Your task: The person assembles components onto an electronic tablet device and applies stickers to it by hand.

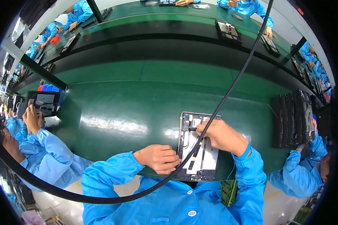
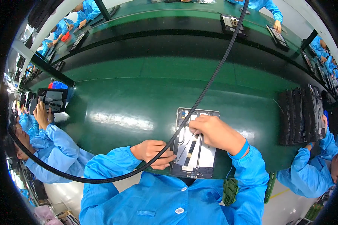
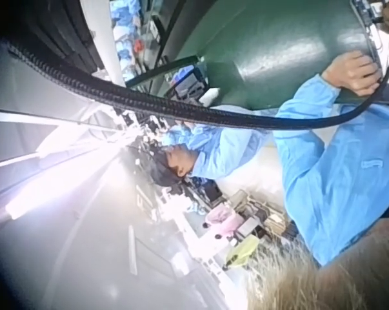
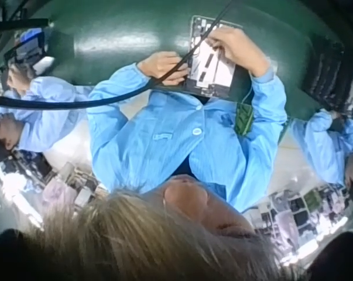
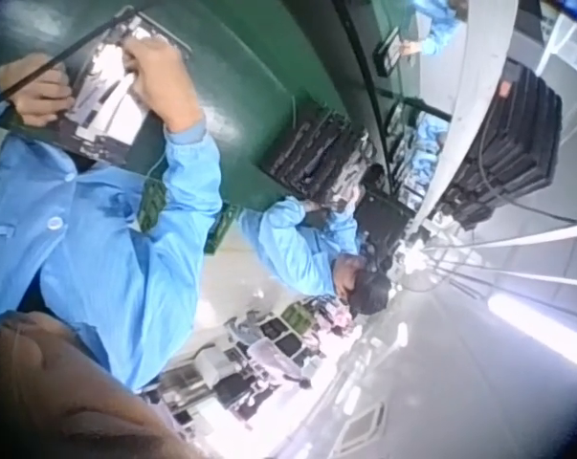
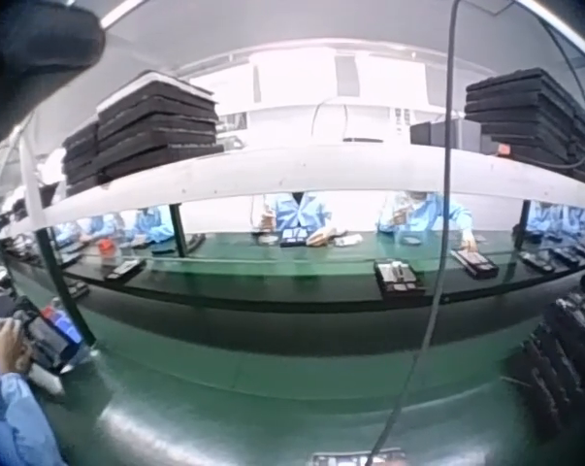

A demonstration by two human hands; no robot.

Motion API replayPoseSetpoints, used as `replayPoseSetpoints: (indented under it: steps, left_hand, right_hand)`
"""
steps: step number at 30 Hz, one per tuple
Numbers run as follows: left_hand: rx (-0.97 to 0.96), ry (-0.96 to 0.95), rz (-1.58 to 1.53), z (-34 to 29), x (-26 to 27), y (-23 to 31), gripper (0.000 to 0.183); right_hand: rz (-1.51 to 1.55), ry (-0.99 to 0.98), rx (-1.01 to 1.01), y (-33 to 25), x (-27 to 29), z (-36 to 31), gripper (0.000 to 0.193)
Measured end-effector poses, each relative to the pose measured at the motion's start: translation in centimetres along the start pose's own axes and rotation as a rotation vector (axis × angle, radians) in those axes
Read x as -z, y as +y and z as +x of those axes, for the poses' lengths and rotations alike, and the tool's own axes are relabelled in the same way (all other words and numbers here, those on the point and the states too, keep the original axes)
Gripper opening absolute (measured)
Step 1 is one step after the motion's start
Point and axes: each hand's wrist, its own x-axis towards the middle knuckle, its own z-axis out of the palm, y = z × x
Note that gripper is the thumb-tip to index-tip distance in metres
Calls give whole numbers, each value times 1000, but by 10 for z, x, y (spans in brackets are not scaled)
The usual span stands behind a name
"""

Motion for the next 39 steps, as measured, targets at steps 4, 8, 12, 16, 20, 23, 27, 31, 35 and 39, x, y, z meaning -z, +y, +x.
replayPoseSetpoints:
  steps: [4,8,12,16,20,23,27,31,35,39]
  left_hand:
    - [8,0,50,-1,-3,0,30]
    - [21,25,63,2,-9,-3,26]
    - [26,17,95,6,-8,-13,24]
    - [-7,11,120,9,-7,-24,24]
    - [-1,21,153,12,-4,-32,24]
    - [9,18,153,16,-3,-31,25]
    - [28,22,152,16,-1,-33,26]
    - [39,0,143,17,2,-32,25]
    - [49,5,140,16,2,-31,24]
    - [97,4,85,16,1,-32,25]
  right_hand:
    - [-98,84,50,2,-5,11,18]
    - [-121,146,69,11,-17,17,20]
    - [-119,165,80,8,-18,19,21]
    - [-93,144,56,4,-15,13,13]
    - [-60,126,53,12,-23,9,11]
    - [-34,140,10,10,-23,6,14]
    - [-22,118,-24,16,-24,8,16]
    - [72,129,-27,17,-24,10,15]
    - [132,120,-33,17,-23,9,16]
    - [120,117,-47,19,-24,8,15]
